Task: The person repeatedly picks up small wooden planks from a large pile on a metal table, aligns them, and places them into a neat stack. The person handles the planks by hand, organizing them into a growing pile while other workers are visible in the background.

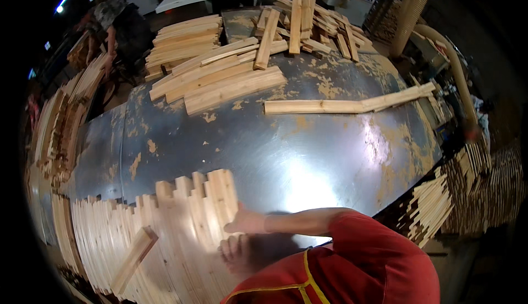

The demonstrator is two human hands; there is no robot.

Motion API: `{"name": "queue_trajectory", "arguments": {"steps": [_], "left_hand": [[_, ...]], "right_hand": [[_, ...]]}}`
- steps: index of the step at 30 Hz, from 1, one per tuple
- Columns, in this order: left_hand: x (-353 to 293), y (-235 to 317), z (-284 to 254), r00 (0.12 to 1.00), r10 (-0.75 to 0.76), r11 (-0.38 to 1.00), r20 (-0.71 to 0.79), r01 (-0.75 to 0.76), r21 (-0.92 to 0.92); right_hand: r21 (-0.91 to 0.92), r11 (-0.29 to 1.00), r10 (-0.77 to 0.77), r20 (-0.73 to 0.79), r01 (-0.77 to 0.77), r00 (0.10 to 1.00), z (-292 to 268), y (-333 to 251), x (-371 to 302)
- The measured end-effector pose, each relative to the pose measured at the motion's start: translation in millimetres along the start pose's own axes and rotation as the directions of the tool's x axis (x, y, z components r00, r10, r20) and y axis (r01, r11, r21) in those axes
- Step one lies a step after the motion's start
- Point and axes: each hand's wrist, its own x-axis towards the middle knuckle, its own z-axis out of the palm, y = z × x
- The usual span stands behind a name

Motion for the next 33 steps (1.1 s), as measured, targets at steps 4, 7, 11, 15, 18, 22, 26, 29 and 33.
{"name": "queue_trajectory", "arguments": {"steps": [4,7,11,15,18,22,26,29,33], "left_hand": [[-22.2,-97.0,-6.5,0.997,-0.023,0.970,-0.080,0.042,0.241],[-33.5,-161.0,-8.7,0.954,-0.284,0.936,0.098,0.253,0.246],[-8.1,-150.8,-20.7,0.923,-0.284,0.921,0.258,0.187,0.342],[32.9,-102.3,-38.6,0.926,-0.096,0.932,0.365,-0.044,0.359],[45.8,-53.0,10.3,0.905,-0.012,0.979,0.425,-0.076,0.191],[125.1,32.7,59.5,0.842,0.005,1.000,0.539,0.007,-0.020],[167.6,63.9,112.2,0.885,-0.196,0.976,0.421,0.218,-0.006],[187.5,77.0,152.2,0.920,-0.233,0.972,0.315,0.219,0.081],[182.5,90.9,156.3,0.896,-0.311,0.950,0.318,0.278,0.143]], "right_hand": [[0.022,0.993,-0.114,0.074,0.113,0.991,33.6,-70.3,18.4],[0.108,0.904,-0.422,0.066,0.414,0.904,-26.4,-80.8,24.2],[-0.195,0.895,-0.446,-0.429,0.401,0.786,-199.2,2.5,29.2],[-0.472,0.869,-0.274,-0.707,-0.147,0.652,-385.8,123.4,-16.2],[-0.633,0.672,-0.231,-0.673,-0.385,0.703,-458.1,193.1,-36.2],[-0.656,0.651,-0.084,-0.563,-0.383,0.822,-499.7,234.1,-27.3],[-0.365,0.931,-0.166,-0.344,0.031,0.924,-500.4,218.9,-74.8],[0.023,0.919,-0.288,-0.643,0.394,0.710,-542.2,235.0,-120.4],[-0.178,0.928,-0.291,-0.894,0.326,0.341,-638.6,241.7,-128.8]]}}
